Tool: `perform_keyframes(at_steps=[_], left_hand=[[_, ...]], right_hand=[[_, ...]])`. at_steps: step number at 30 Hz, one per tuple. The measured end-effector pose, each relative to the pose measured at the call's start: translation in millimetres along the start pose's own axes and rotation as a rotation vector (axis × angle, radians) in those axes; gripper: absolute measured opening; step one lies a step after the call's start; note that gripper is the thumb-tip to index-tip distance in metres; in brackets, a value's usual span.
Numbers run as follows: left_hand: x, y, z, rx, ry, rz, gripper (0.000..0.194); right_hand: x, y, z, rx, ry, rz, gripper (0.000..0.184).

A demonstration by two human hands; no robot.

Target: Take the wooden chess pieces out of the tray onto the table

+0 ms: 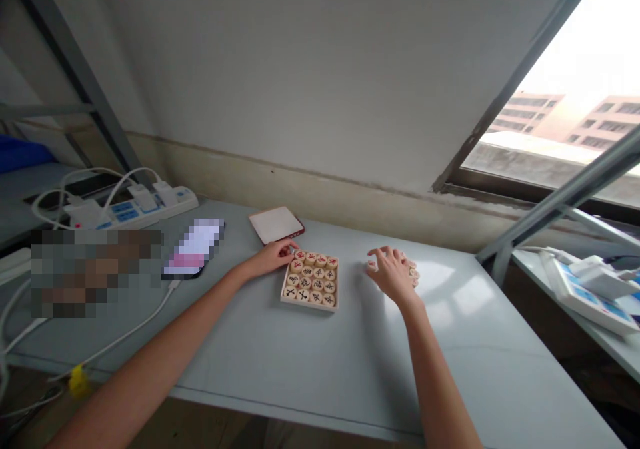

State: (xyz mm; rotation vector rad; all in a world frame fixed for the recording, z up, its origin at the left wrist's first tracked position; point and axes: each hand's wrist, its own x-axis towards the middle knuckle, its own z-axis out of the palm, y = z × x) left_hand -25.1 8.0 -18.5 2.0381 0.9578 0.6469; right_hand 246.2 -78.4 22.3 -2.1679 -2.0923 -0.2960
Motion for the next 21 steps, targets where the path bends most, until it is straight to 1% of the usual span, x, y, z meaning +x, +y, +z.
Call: perform_keyframes(at_steps=[1, 2, 3, 4, 5, 6, 7, 9, 11, 14, 16, 19, 21], left_hand=[[0.1, -0.9, 0.2, 0.004, -0.002, -0.003, 0.027], [0.2, -1.5, 0.3, 0.005, -0.004, -0.005, 0.027], [0.3, -2.0, 0.5, 0.003, -0.006, -0.006, 0.027], [0.3, -2.2, 0.7, -0.002, -0.007, -0.007, 0.028], [0.2, -2.2, 0.8, -0.011, -0.005, -0.008, 0.029], [0.1, -2.1, 0.9, -0.021, 0.002, -0.006, 0.029], [-0.1, -1.9, 0.9, -0.029, 0.009, -0.003, 0.029], [-0.4, -1.6, 0.9, -0.038, 0.014, 0.002, 0.028], [-0.4, -1.6, 1.0, -0.041, 0.012, 0.003, 0.027], [0.0, -2.2, 1.1, -0.038, 0.013, 0.0, 0.027], [0.5, -2.9, 1.3, -0.028, 0.011, 0.005, 0.026], [1.2, -4.5, 2.0, -0.02, 0.012, 0.002, 0.026], [1.5, -5.9, 2.9, -0.037, 0.014, 0.0, 0.027]], right_hand=[[-0.8, -6.7, -2.4, 0.017, 0.04, -0.028, 0.027], [-1.5, -17.9, -5.7, 0.052, 0.082, -0.092, 0.031], [-2.1, -32.4, -9.2, 0.093, 0.117, -0.175, 0.033], [-2.5, -49.0, -12.3, 0.135, 0.123, -0.292, 0.033], [-2.4, -66.0, -14.5, 0.168, 0.09, -0.417, 0.031], [-1.9, -82.0, -15.5, 0.184, 0.041, -0.509, 0.028], [-0.9, -95.8, -15.2, 0.193, 0.015, -0.553, 0.025], [2.4, -114.2, -11.0, 0.194, -0.011, -0.555, 0.02], [5.9, -120.7, -4.8, 0.196, 0.003, -0.504, 0.019], [9.1, -119.3, 2.7, 0.204, 0.032, -0.455, 0.022], [10.1, -118.2, 4.0, 0.204, 0.034, -0.447, 0.023], [11.8, -117.2, -1.2, 0.226, 0.022, -0.464, 0.02], [14.3, -111.5, -7.2, 0.267, 0.044, -0.448, 0.016]])
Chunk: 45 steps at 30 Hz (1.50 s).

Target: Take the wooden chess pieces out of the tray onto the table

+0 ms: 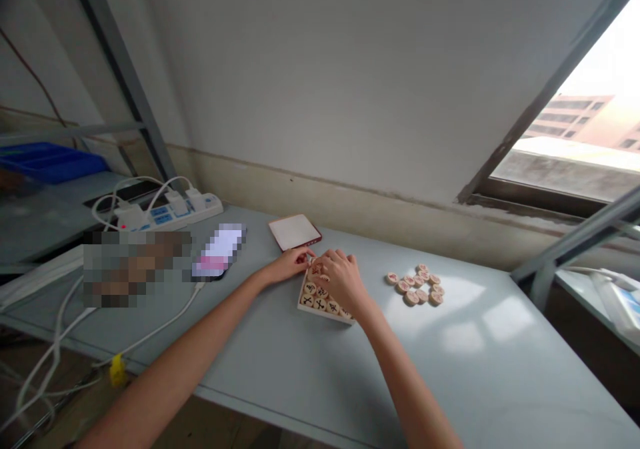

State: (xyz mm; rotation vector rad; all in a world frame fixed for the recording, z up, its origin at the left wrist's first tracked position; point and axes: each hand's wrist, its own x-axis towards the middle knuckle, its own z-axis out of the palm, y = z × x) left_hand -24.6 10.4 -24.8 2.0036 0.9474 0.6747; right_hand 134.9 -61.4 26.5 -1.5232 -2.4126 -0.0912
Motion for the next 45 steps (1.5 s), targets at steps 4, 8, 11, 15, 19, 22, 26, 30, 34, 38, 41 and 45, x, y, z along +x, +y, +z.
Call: perform_keyframes(at_steps=[4, 8, 11, 15, 19, 22, 26, 30, 34, 38, 41, 45], left_hand=[[0.3, -2.7, 1.9, -0.043, -0.002, 0.009, 0.024], [-0.5, -2.2, 1.9, -0.004, 0.009, -0.003, 0.024], [-1.6, 0.7, 0.6, 0.022, 0.003, -0.015, 0.025], [-2.7, 3.6, -0.4, 0.036, 0.005, -0.015, 0.025], [-3.0, 3.2, 0.5, 0.041, 0.017, -0.004, 0.024], [-2.7, 1.3, 1.9, 0.023, 0.024, -0.004, 0.024], [-2.0, 0.2, 2.5, 0.011, 0.019, -0.006, 0.025], [-2.8, 1.7, 1.4, 0.033, 0.022, -0.01, 0.024], [-3.7, 3.2, 0.7, 0.013, 0.022, -0.003, 0.023], [-3.1, 3.9, 1.2, -0.032, 0.02, 0.022, 0.021], [-2.3, 3.3, 1.3, -0.036, 0.021, 0.012, 0.023], [0.5, -0.7, 0.7, -0.033, -0.015, -0.02, 0.025]], right_hand=[[-10.0, 35.6, -11.4, -0.032, 0.125, 0.183, 0.013], [-37.7, 92.8, -6.6, -0.148, -0.007, 0.359, 0.015], [-56.4, 119.0, -2.9, -0.218, -0.074, 0.422, 0.018], [-59.3, 104.0, -9.3, -0.217, 0.056, 0.375, 0.03], [-46.8, 63.9, -15.7, -0.104, -0.071, 0.111, 0.029], [-41.4, 49.2, -14.5, -0.087, -0.097, 0.081, 0.02], [-38.9, 49.2, -8.7, -0.086, -0.075, 0.151, 0.02], [-33.3, 50.0, -5.7, -0.074, -0.086, 0.164, 0.019], [-25.1, 58.4, -8.9, -0.02, -0.048, 0.171, 0.015], [-27.0, 82.0, -11.2, -0.035, 0.066, 0.309, 0.02], [-42.0, 101.4, -8.7, -0.152, 0.072, 0.417, 0.019], [-59.7, 111.0, -7.8, -0.277, 0.03, 0.497, 0.02]])
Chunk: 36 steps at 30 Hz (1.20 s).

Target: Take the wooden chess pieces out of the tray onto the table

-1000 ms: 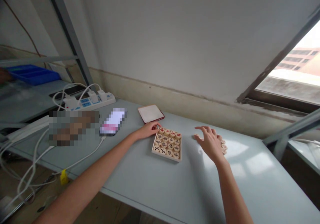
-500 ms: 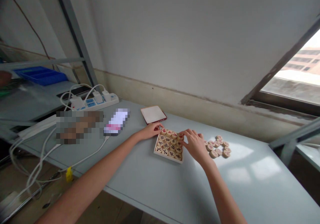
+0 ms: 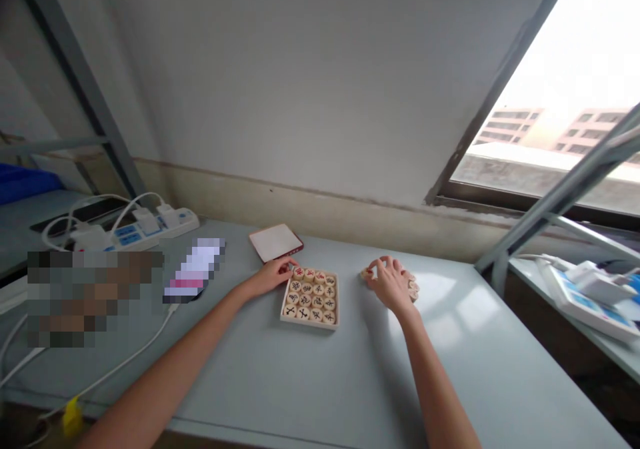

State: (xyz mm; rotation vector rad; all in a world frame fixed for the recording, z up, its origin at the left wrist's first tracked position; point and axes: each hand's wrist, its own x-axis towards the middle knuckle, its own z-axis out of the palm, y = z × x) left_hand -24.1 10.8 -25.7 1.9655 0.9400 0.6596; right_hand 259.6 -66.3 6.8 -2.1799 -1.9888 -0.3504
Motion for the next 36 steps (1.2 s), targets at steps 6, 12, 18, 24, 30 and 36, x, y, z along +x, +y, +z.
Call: perform_keyframes(at_steps=[6, 12, 18, 24, 30, 36], left_hand=[[0.7, -1.1, 0.6, 0.013, 0.014, 0.013, 0.024], [-0.8, 2.2, 0.9, 0.03, 0.027, 0.001, 0.025], [2.4, -1.0, 1.5, 0.022, 0.018, 0.0, 0.023], [2.7, -3.6, 2.1, 0.005, 0.01, 0.007, 0.025], [0.8, 0.0, 1.4, 0.023, 0.022, 0.011, 0.025], [-0.6, 5.1, 0.2, 0.022, 0.006, 0.019, 0.025]], right_hand=[[6.1, -39.8, -20.8, 0.087, 0.05, -0.226, 0.034], [8.1, -27.7, -22.8, 0.008, -0.001, -0.105, 0.026], [2.0, 9.5, -14.4, 0.107, -0.071, -0.039, 0.013], [14.8, 10.8, -11.6, 0.049, -0.01, 0.118, 0.019], [15.7, 28.6, -13.0, 0.065, -0.121, 0.121, 0.02], [8.0, -34.8, -23.5, 0.266, -0.076, -0.316, 0.021]])
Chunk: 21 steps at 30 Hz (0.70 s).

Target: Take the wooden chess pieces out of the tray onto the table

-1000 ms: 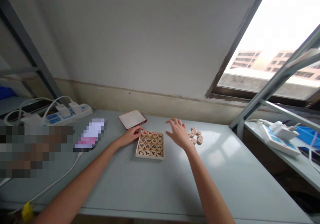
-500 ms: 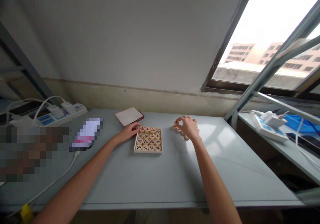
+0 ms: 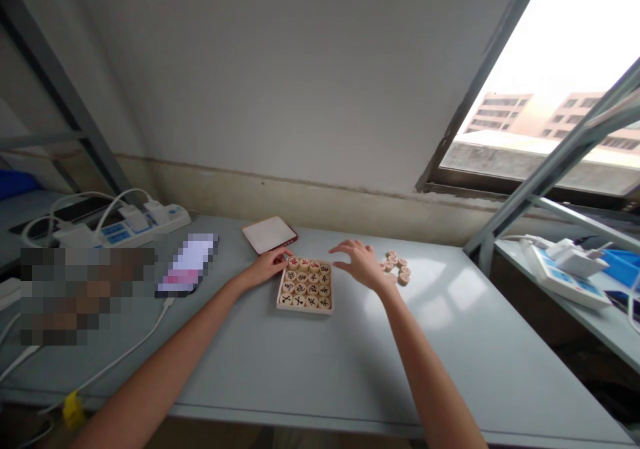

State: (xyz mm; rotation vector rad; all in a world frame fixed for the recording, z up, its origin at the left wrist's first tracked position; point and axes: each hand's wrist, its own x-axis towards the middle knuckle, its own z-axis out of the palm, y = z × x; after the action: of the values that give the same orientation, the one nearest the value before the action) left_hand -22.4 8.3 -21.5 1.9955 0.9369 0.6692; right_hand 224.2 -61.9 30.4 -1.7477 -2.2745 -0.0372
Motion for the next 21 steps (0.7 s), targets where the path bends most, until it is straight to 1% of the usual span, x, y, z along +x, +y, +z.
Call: perform_keyframes(at_steps=[2, 4, 6, 9, 12, 15, 17, 19, 21], left_hand=[[-0.3, 0.2, -0.1, 0.001, 0.006, 0.008, 0.025], [-0.2, -0.7, 0.3, 0.003, 0.012, 0.015, 0.025], [0.3, -2.6, 0.8, 0.009, 0.015, 0.013, 0.025], [1.7, -5.5, 1.7, 0.005, 0.013, 0.014, 0.025], [2.5, -6.6, 2.5, -0.016, 0.008, 0.006, 0.024], [2.3, -6.2, 2.7, -0.018, 0.012, -0.006, 0.026], [2.1, -6.2, 2.6, -0.017, 0.01, -0.002, 0.026], [2.1, -6.7, 2.4, -0.018, 0.007, 0.005, 0.026], [2.3, -7.0, 2.1, -0.013, 0.005, 0.005, 0.025]], right_hand=[[6.0, -24.7, 7.3, -0.002, -0.023, -0.1, 0.02], [10.2, -39.6, 13.3, -0.024, -0.009, -0.106, 0.018], [12.3, -42.6, 16.0, -0.022, 0.008, -0.083, 0.016], [12.7, -29.5, 14.2, 0.027, 0.051, -0.025, 0.014], [9.0, -5.1, 10.7, 0.031, 0.076, 0.082, 0.013], [-0.1, 20.2, 8.6, -0.074, -0.01, 0.191, 0.013], [-7.1, 31.9, 6.3, -0.157, -0.065, 0.243, 0.015], [-11.5, 35.0, 2.8, -0.197, -0.038, 0.257, 0.02], [-10.9, 26.3, -0.7, -0.175, 0.06, 0.212, 0.025]])
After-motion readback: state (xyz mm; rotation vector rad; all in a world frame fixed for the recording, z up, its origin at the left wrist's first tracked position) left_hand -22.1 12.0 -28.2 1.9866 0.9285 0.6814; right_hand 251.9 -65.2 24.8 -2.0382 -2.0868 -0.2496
